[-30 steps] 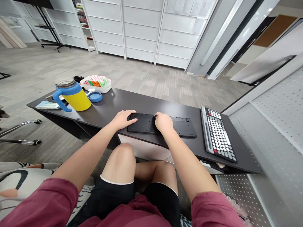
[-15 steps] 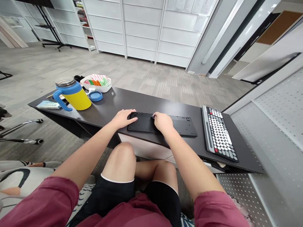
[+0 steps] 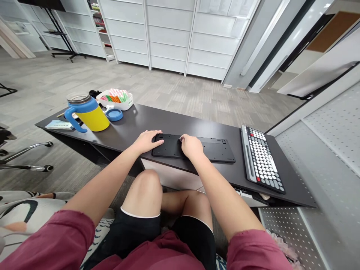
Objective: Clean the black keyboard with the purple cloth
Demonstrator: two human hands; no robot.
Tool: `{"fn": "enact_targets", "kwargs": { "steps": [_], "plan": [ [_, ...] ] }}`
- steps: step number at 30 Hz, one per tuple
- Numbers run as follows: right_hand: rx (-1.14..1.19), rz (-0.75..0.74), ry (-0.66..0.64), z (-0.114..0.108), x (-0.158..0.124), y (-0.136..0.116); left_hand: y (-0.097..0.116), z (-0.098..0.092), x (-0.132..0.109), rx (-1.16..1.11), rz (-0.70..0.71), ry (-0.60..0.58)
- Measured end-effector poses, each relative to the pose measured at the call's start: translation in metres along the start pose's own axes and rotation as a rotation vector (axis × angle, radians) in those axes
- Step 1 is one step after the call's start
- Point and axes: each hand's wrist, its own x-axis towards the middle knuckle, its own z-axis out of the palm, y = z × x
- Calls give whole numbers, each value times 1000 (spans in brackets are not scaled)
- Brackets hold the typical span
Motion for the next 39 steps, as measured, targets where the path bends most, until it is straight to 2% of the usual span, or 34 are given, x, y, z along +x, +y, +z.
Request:
{"fn": "enact_targets", "kwargs": {
  "steps": [2, 6, 10, 14, 19, 24, 29, 34, 39],
  "plan": [
    [12, -23, -10, 0, 1, 2, 0, 0, 0, -2, 2, 3],
    [-23, 51, 23, -1, 3, 5, -1, 1, 1, 0, -2, 4],
    [37, -28, -8, -3, 3, 8, -2, 2, 1, -3, 5, 9],
    [-21, 73, 21, -6, 1, 11, -3, 2, 1, -4, 8, 10],
    [18, -42, -11, -5, -3, 12, -1, 1, 1, -1, -6, 5],
    [-12, 116, 18, -4, -5, 6, 1, -1, 0, -11, -12, 0],
    [55, -40, -33, -3, -4, -3, 1, 0, 0, -1, -5, 5],
    [-18, 110, 28, -3, -3, 1, -1, 1, 1, -12, 0, 9],
    [119, -80, -29, -3, -11, 8, -2, 1, 2, -3, 5, 12]
  ]
}}
